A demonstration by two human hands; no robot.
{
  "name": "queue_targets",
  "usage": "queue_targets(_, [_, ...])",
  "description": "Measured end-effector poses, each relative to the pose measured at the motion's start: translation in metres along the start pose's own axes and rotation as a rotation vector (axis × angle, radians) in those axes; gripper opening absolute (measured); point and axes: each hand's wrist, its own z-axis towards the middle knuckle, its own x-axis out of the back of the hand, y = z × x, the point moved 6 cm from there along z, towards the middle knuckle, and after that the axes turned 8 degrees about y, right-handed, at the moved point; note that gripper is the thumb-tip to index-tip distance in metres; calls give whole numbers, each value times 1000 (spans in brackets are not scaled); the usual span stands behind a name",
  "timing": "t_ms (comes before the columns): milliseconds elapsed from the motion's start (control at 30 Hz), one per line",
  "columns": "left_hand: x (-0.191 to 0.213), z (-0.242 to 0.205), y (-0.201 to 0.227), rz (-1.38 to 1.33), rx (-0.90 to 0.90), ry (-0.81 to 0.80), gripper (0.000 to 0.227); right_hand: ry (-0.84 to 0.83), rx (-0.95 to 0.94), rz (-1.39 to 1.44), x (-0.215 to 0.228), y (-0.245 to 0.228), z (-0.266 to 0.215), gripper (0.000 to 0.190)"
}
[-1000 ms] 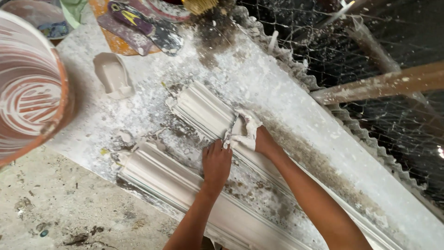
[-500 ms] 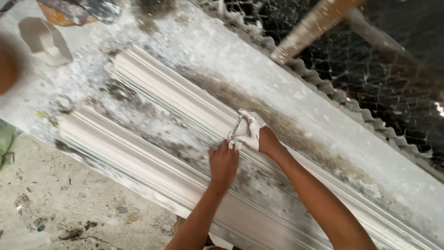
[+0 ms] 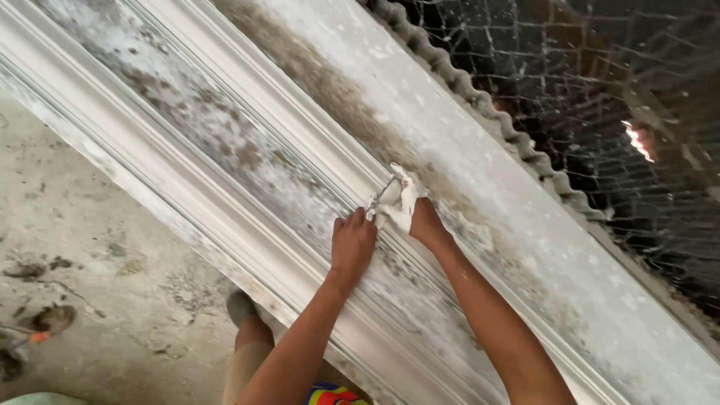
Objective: Applying plaster finish to architectural moldings and cleaning tools and hands.
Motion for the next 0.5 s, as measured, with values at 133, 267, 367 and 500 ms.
queue_targets(133, [-28,-47,64,-29,-13,60,18,-177,-426,-37,16,81,-77,94])
queue_targets(267, [-59,-95,126,-13,-66,61,17,33,-46,-18,39,140,-135,88])
queue_targets(367, [-87,-136,176,-19,-73,49,21,-25,-212,-65,72,156,-193,92])
queue_targets(500, [-125,-200,248,-25,-88,159,23,-15,-145,-67,112,208,-270,94])
